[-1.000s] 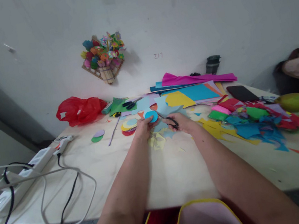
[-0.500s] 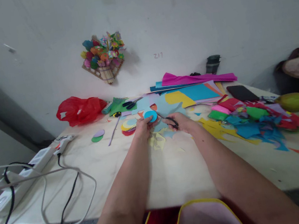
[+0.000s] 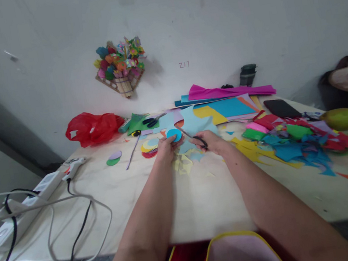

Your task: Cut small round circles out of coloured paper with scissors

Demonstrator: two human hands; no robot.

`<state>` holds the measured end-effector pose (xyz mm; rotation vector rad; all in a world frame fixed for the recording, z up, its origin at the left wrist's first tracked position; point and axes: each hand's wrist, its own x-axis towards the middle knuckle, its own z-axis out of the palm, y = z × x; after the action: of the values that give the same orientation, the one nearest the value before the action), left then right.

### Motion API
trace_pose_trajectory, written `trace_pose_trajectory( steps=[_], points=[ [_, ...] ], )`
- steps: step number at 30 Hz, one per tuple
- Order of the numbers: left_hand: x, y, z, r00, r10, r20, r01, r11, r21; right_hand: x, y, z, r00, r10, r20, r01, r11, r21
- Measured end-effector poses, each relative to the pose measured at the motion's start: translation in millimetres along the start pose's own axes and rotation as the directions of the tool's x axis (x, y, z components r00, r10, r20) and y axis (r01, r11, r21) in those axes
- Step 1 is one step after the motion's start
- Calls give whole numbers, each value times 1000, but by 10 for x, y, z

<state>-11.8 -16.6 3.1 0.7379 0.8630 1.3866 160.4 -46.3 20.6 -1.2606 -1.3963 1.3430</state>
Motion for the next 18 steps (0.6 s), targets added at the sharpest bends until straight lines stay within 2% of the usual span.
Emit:
trace_pose_trajectory(
  steps=[7,12,18],
  points=[
    [40,-29,-50,998,39,55,-41,998,37,-34,-39,8,998,60,-33,-58,997,56],
    [50,-54,-69,993,38,116,-48,996,80,-1,-7,-26,995,-20,-99,27,997,70],
    [62,-86,-80,978,21,208,-53,987,153,104,39,-24,975,-90,-205,126,977,173]
  ],
)
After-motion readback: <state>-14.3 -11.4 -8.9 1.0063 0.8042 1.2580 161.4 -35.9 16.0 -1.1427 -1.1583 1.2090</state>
